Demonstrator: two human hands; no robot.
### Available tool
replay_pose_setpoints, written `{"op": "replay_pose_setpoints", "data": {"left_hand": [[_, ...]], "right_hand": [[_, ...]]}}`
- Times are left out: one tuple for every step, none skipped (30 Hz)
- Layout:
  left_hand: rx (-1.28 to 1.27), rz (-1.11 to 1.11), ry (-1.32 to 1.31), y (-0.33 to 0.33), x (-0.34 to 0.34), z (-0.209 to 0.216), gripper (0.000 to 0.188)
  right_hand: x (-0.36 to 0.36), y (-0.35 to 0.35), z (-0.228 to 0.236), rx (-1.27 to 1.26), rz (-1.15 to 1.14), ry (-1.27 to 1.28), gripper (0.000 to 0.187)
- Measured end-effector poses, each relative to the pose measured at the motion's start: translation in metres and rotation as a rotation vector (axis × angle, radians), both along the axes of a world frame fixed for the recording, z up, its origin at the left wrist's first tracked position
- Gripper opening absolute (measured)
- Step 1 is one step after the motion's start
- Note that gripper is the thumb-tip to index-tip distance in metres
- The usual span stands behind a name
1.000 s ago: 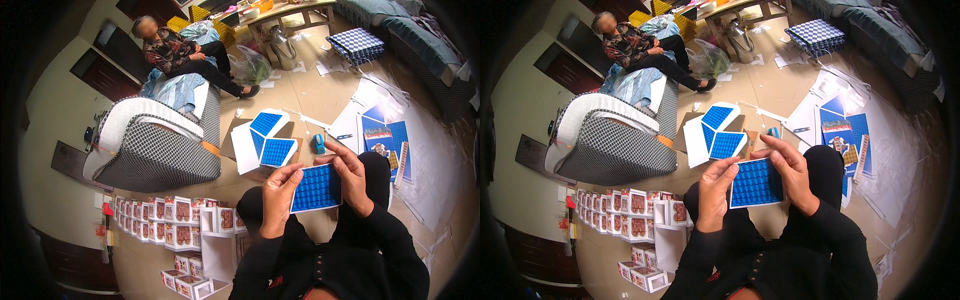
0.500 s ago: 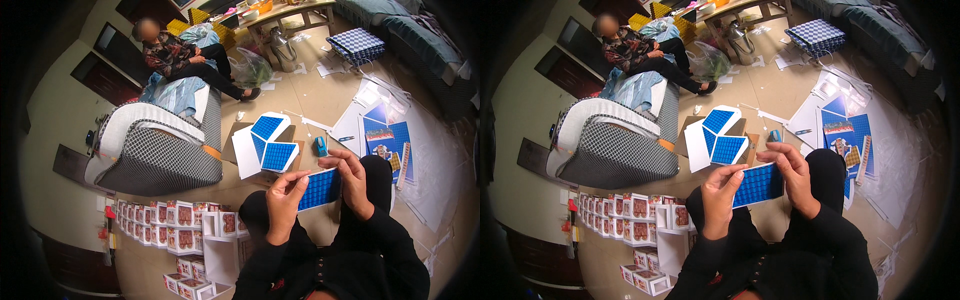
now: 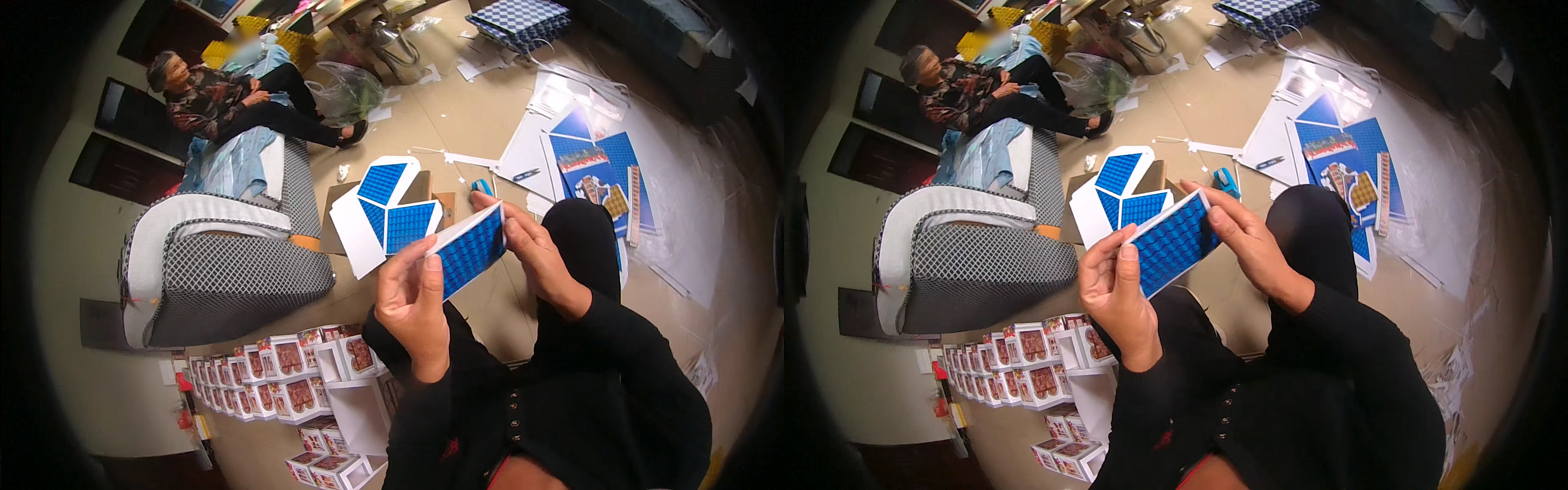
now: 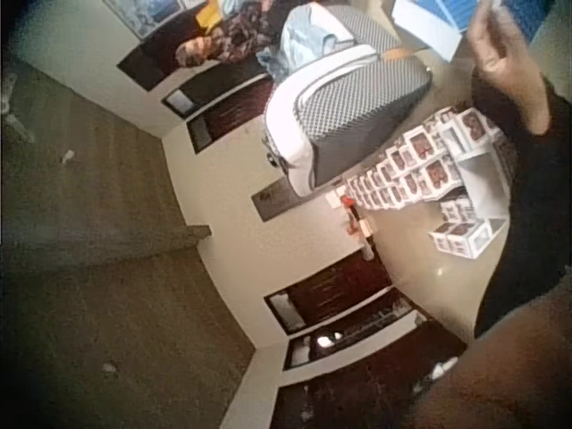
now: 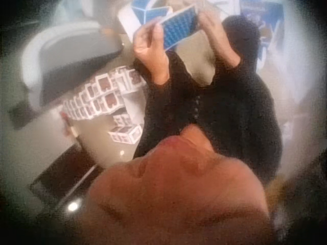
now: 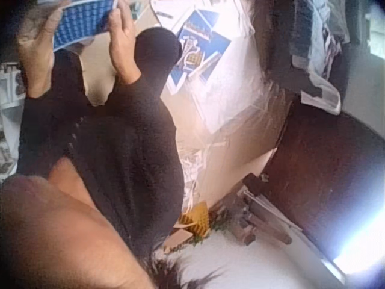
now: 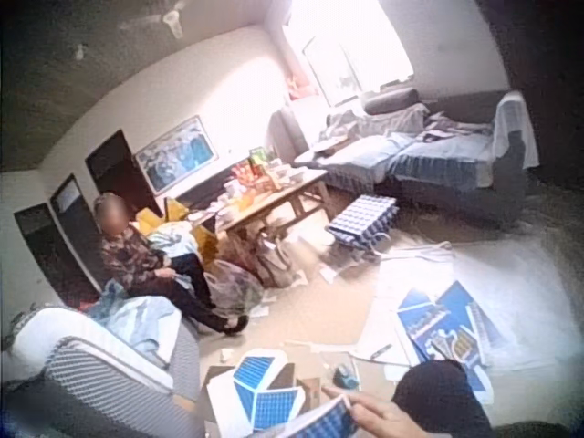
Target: The person sits on the floor and assembles small paper boxes by folding printed blue and white sheets. They use a tape dispenser to secure the edges and fold the flaps into place, creating a stack of finished boxes.
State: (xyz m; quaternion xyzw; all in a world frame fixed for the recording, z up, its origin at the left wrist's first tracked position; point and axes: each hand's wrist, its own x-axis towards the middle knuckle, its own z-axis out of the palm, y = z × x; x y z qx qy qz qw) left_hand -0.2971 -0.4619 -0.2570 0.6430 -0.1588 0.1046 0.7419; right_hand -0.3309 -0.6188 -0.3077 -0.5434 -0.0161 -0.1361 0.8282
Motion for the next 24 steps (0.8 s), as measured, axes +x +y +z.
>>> {"op": "replay_pose_setpoints", "data": {"left_hand": [[-0.004, -0.003, -0.013, -0.001, 0.0, -0.001, 0.019], [-0.01, -0.005, -0.025, -0.001, 0.001, -0.003, 0.019], [-0.016, -0.004, -0.045, -0.001, 0.001, -0.003, 0.019], [0.006, -0.002, -0.04, 0.0, 0.002, -0.003, 0.018], [0.004, -0.017, -0.044, 0.001, 0.003, -0.004, 0.018], [0.001, -0.032, -0.047, 0.002, 0.004, -0.004, 0.019], [-0.003, -0.047, -0.05, 0.003, 0.006, -0.004, 0.02], [0.001, -0.046, -0.048, 0.004, 0.007, -0.005, 0.019], [0.004, -0.046, -0.046, 0.004, 0.009, -0.006, 0.019], [0.008, -0.046, -0.045, 0.004, 0.01, -0.006, 0.019], [0.009, -0.05, -0.048, 0.003, 0.011, -0.007, 0.019], [0.009, -0.054, -0.053, 0.003, 0.012, -0.008, 0.019], [0.01, -0.058, -0.057, 0.002, 0.013, -0.008, 0.019], [0.017, -0.059, -0.059, 0.001, 0.013, -0.008, 0.019], [0.023, -0.064, -0.06, 0.0, 0.013, -0.008, 0.019], [0.03, -0.068, -0.062, -0.001, 0.013, -0.008, 0.019], [0.027, -0.071, -0.057, -0.002, 0.013, -0.009, 0.018], [0.026, -0.071, -0.053, -0.002, 0.015, -0.01, 0.018], [0.024, -0.071, -0.05, -0.002, 0.015, -0.011, 0.018], [0.031, -0.068, -0.042, -0.003, 0.016, -0.011, 0.018], [0.036, -0.063, -0.038, -0.004, 0.017, -0.011, 0.017], [0.039, -0.058, -0.033, -0.005, 0.017, -0.011, 0.017], [0.041, -0.07, -0.01, -0.006, 0.016, -0.014, 0.016], [0.044, -0.072, -0.006, -0.006, 0.017, -0.014, 0.016]], "right_hand": [[0.0, 0.0, -0.001, 0.014, 0.004, 0.006, 0.049], [-0.001, 0.0, -0.003, 0.027, 0.007, 0.013, 0.049], [0.0, 0.0, -0.003, 0.039, 0.015, 0.013, 0.049], [0.002, 0.0, -0.003, 0.022, -0.022, 0.006, 0.046], [0.002, 0.0, -0.002, 0.032, -0.027, 0.002, 0.045], [0.003, 0.0, -0.002, 0.04, -0.032, -0.001, 0.044], [0.003, 0.0, -0.001, 0.048, -0.038, -0.005, 0.043], [0.004, 0.0, 0.0, 0.047, -0.049, -0.013, 0.042], [0.005, 0.0, 0.001, 0.044, -0.061, -0.022, 0.041], [0.006, 0.0, 0.002, 0.043, -0.073, -0.03, 0.04], [0.006, 0.0, 0.003, 0.06, -0.078, -0.023, 0.04], [0.006, 0.0, 0.005, 0.078, -0.084, -0.017, 0.039], [0.006, -0.001, 0.006, 0.095, -0.089, -0.012, 0.038], [0.006, -0.003, 0.006, 0.068, -0.091, -0.017, 0.039], [0.006, -0.005, 0.006, 0.041, -0.096, -0.023, 0.04], [0.006, -0.008, 0.006, 0.015, -0.101, -0.028, 0.041], [0.006, -0.009, 0.006, 0.019, -0.113, -0.035, 0.039], [0.007, -0.009, 0.007, 0.026, -0.123, -0.044, 0.037], [0.008, -0.009, 0.007, 0.032, -0.132, -0.052, 0.035], [0.007, -0.009, 0.007, 0.054, -0.144, -0.043, 0.033], [0.008, -0.009, 0.008, 0.075, -0.154, -0.038, 0.032], [0.009, -0.008, 0.008, 0.094, -0.163, -0.032, 0.03], [0.006, -0.009, 0.008, 0.062, -0.188, 0.003, 0.029], [0.005, -0.011, 0.01, 0.033, -0.204, 0.019, 0.028]]}}
